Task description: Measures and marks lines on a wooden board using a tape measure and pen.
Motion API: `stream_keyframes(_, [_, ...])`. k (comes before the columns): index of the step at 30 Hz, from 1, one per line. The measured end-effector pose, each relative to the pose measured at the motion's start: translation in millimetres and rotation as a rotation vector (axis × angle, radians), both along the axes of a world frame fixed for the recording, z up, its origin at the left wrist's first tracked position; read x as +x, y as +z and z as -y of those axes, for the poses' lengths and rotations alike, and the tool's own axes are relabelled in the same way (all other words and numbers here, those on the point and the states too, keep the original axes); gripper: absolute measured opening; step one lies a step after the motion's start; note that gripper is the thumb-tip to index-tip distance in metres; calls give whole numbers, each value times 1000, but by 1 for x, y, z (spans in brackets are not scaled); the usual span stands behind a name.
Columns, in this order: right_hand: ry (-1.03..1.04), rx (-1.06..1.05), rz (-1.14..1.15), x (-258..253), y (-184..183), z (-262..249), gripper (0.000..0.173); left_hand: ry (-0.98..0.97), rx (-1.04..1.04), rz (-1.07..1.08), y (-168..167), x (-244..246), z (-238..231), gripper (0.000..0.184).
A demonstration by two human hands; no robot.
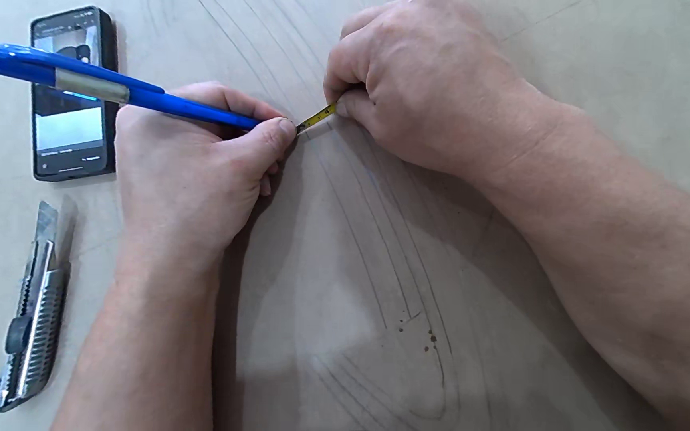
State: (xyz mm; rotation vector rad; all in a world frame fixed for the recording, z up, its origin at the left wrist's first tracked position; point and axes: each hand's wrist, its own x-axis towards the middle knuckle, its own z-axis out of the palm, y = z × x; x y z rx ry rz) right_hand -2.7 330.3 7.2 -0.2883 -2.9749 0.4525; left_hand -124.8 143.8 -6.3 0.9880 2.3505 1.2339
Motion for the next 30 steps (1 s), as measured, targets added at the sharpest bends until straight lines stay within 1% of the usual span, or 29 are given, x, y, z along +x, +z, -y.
stream_keyframes(8, [-12, 1, 55, 2, 3, 2, 21, -1, -30, -11, 3, 2, -1, 9])
stream_keyframes(12, [10, 10, 27, 0, 3, 2, 21, 2, -14, -14, 5, 3, 0, 8])
stream_keyframes(17, [-6, 20, 47, 3, 5, 2, 21, -7, -4, -14, 3, 4, 0, 8])
stream_keyframes(30, [-10, 23, 46, 8, 4, 7, 20, -15, -24, -23, 3, 7, 3, 9])
